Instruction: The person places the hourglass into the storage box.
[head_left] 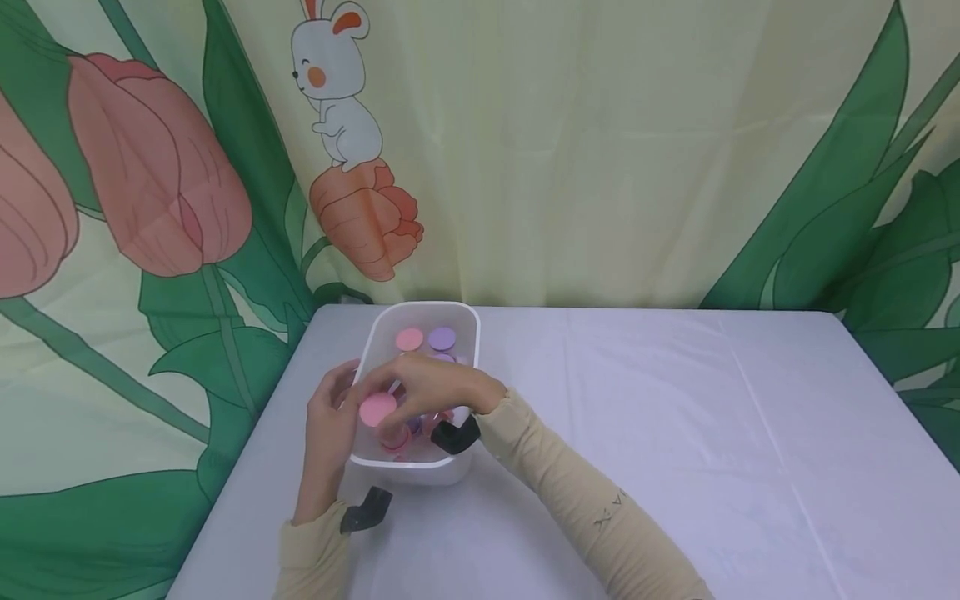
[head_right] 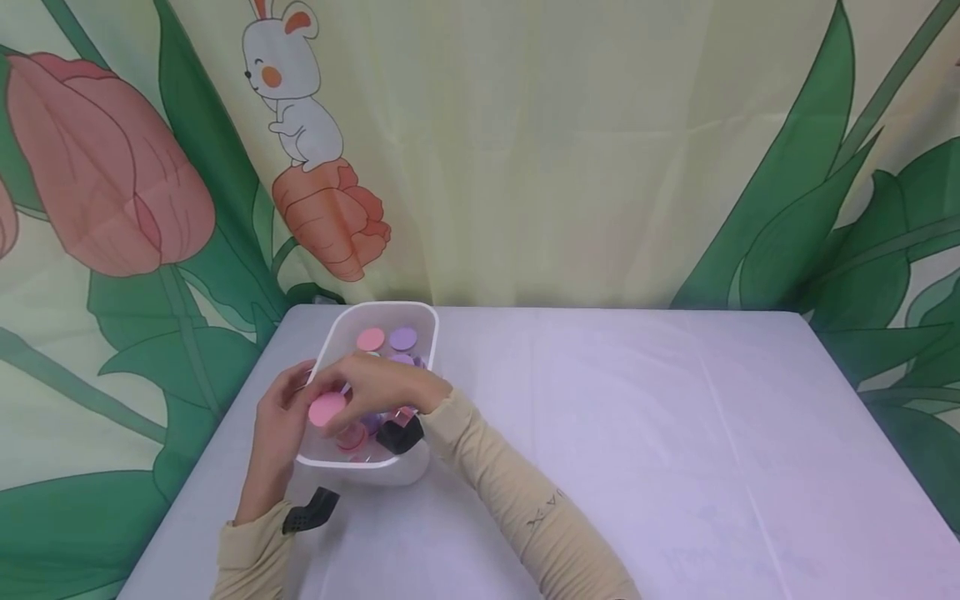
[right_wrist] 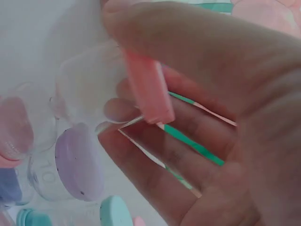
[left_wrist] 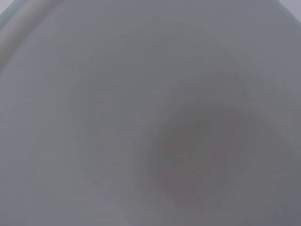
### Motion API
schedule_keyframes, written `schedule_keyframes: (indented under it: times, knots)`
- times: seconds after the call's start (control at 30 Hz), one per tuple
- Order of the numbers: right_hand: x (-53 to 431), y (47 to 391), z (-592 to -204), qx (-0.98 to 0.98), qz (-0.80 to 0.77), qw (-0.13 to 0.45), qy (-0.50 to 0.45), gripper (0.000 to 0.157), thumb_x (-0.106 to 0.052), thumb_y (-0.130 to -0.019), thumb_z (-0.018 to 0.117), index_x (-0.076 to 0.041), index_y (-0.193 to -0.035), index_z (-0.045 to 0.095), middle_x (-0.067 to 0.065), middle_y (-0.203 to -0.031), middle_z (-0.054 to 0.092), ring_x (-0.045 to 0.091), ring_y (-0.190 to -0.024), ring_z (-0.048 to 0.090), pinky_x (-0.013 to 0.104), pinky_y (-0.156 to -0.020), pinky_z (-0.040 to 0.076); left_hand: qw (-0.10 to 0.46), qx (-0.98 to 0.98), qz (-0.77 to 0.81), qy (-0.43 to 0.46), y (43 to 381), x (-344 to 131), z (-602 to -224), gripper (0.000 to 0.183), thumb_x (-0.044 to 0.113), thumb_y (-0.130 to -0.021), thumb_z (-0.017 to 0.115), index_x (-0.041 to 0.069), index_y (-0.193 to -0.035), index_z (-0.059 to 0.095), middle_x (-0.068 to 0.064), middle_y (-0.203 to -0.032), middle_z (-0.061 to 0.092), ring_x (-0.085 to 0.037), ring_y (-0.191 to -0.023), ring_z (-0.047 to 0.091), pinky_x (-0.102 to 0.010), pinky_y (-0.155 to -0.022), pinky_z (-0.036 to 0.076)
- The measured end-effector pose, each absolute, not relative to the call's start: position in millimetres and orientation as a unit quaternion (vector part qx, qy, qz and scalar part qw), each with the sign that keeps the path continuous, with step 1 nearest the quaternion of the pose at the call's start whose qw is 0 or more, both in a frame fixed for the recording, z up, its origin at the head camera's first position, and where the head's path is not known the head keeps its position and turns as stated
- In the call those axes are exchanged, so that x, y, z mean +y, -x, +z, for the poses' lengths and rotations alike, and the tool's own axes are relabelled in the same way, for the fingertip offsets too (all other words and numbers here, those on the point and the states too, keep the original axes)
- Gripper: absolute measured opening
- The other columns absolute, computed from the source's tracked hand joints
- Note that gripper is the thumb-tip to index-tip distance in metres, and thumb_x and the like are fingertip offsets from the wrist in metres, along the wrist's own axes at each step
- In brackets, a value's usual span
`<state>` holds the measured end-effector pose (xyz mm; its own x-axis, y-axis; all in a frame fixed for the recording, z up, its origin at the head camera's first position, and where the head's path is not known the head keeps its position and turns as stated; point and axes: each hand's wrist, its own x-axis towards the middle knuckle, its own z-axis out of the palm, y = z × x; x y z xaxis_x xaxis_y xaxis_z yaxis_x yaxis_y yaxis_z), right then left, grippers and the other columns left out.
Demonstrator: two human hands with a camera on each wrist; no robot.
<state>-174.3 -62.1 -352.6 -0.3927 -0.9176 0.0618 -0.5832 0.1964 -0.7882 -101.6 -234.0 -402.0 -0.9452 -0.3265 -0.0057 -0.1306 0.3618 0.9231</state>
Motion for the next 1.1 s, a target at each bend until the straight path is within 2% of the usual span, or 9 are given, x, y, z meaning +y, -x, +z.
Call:
schedule_keyframes:
  times: [0.27, 0.5, 0.8, 0.93, 1.03, 1.1]
  knots:
    - [-63, 175, -358, 0.744, -0.379, 0.222, 0.503, 0.041, -0.009, -0.079, 0.079, -0.010, -0.119, 0.068, -0.007, -0.102, 0.067, 0.003, -0.087, 0.059, 0.024, -0.065, 0.059, 0.083, -0.811, -0.564, -0.135, 102, -234, -401, 0.046, 0.037, -0.102, 0.050, 0.019, -0.144, 0.047, -0.008, -0.147, 0.050, -0.031, -0.136, 0.048, -0.061, -0.109, 0.040]
    - [-64, 176, -361, 0.740, -0.394, 0.231, 0.493, 0.042, -0.008, -0.078, 0.080, -0.010, -0.118, 0.068, -0.006, -0.101, 0.067, 0.004, -0.084, 0.060, 0.027, -0.054, 0.057, 0.080, -0.809, -0.565, -0.142, 102, -234, -402, 0.046, 0.037, -0.102, 0.049, 0.019, -0.144, 0.047, -0.008, -0.148, 0.049, -0.031, -0.137, 0.048, -0.060, -0.110, 0.040]
    - [-65, 174, -362, 0.753, -0.383, 0.257, 0.470, 0.042, -0.012, -0.078, 0.082, -0.015, -0.117, 0.067, -0.008, -0.099, 0.066, 0.005, -0.077, 0.061, 0.029, -0.050, 0.057, 0.083, -0.805, -0.572, -0.137, 100, -234, -403, 0.044, 0.035, -0.103, 0.049, 0.019, -0.143, 0.048, -0.007, -0.147, 0.050, -0.030, -0.136, 0.048, -0.059, -0.110, 0.040]
    - [-67, 177, -364, 0.743, -0.379, 0.244, 0.495, 0.038, -0.010, -0.080, 0.082, -0.007, -0.115, 0.069, -0.003, -0.100, 0.070, 0.006, -0.087, 0.063, 0.023, -0.070, 0.059, 0.092, -0.802, -0.577, -0.126, 100, -235, -404, 0.041, 0.030, -0.103, 0.049, 0.017, -0.142, 0.050, -0.009, -0.145, 0.051, -0.030, -0.135, 0.050, -0.057, -0.111, 0.040]
    - [-68, 178, -364, 0.731, -0.387, 0.233, 0.511, 0.037, -0.007, -0.081, 0.081, 0.000, -0.115, 0.068, 0.007, -0.107, 0.072, 0.013, -0.099, 0.068, 0.018, -0.087, 0.055, 0.100, -0.799, -0.581, -0.114, 101, -235, -404, 0.040, 0.027, -0.103, 0.050, 0.014, -0.141, 0.051, -0.011, -0.143, 0.052, -0.032, -0.134, 0.050, -0.056, -0.111, 0.040]
    - [-68, 178, -363, 0.727, -0.395, 0.232, 0.512, 0.037, -0.006, -0.081, 0.081, 0.002, -0.115, 0.068, 0.012, -0.110, 0.072, 0.020, -0.105, 0.069, 0.020, -0.092, 0.054, 0.102, -0.799, -0.583, -0.110, 101, -235, -404, 0.039, 0.026, -0.103, 0.050, 0.014, -0.140, 0.051, -0.011, -0.143, 0.053, -0.032, -0.133, 0.051, -0.057, -0.111, 0.040]
